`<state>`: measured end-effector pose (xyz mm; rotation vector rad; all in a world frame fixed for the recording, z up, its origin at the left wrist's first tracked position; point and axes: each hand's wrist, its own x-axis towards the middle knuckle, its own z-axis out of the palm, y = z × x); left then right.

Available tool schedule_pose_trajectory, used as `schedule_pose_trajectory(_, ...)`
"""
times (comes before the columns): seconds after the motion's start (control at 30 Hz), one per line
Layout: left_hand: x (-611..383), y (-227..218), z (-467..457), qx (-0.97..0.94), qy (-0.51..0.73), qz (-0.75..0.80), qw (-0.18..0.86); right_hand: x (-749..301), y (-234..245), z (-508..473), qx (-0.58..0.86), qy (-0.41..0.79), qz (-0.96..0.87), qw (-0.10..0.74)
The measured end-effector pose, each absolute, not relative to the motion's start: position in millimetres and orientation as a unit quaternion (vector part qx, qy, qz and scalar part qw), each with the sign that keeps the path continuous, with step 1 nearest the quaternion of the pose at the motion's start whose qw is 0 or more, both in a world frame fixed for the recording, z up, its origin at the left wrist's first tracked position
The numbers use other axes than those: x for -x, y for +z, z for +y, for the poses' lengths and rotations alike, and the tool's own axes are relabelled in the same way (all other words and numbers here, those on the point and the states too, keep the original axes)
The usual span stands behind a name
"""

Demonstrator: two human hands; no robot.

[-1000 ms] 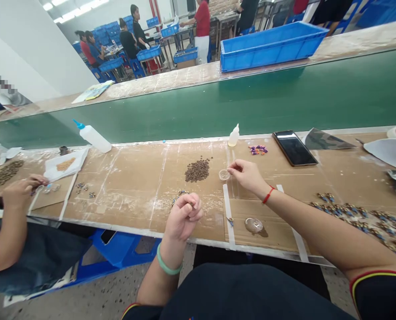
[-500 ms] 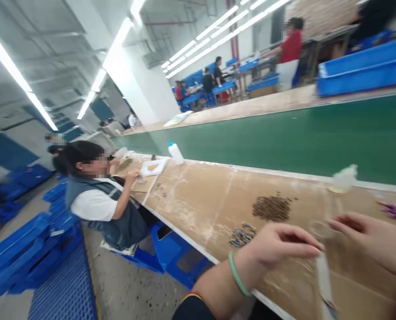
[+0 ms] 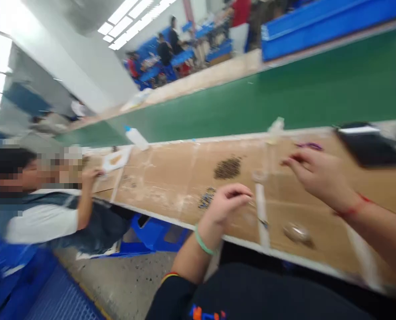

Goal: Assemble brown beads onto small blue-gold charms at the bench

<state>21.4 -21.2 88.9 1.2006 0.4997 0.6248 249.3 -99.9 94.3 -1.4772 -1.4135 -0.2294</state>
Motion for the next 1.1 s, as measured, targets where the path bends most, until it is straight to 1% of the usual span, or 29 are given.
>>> schedule_pose_trajectory(0.13, -23, 80, -22, -0.485, 0.257, 0.186, 0.815, -248, 91, -154, 0.7, -0.077, -0.568, 0.425)
schedule_pose_trajectory(0.27, -27, 65, -34, -0.486, 0.27, 0.122, 0.822, -233, 92, -194, 0.647, -0.095, -0.648, 0.389)
schedule_pose_trajectory(0.37, -28, 60, -46, -0.488, 0.261, 0.107, 0.826, -221, 90, -209, 0.64, -0.105, -0.669, 0.362)
schedule_pose_trajectory(0.87, -22, 59, -53, -0.492, 0.25, 0.128, 0.824, -203, 73, -208, 0.642, -0.138, -0.677, 0.332)
schedule_pose_trajectory(1.1, -24, 59, -54, -0.496, 0.255, 0.105, 0.823, -203, 73, -211, 0.642, -0.15, -0.678, 0.325)
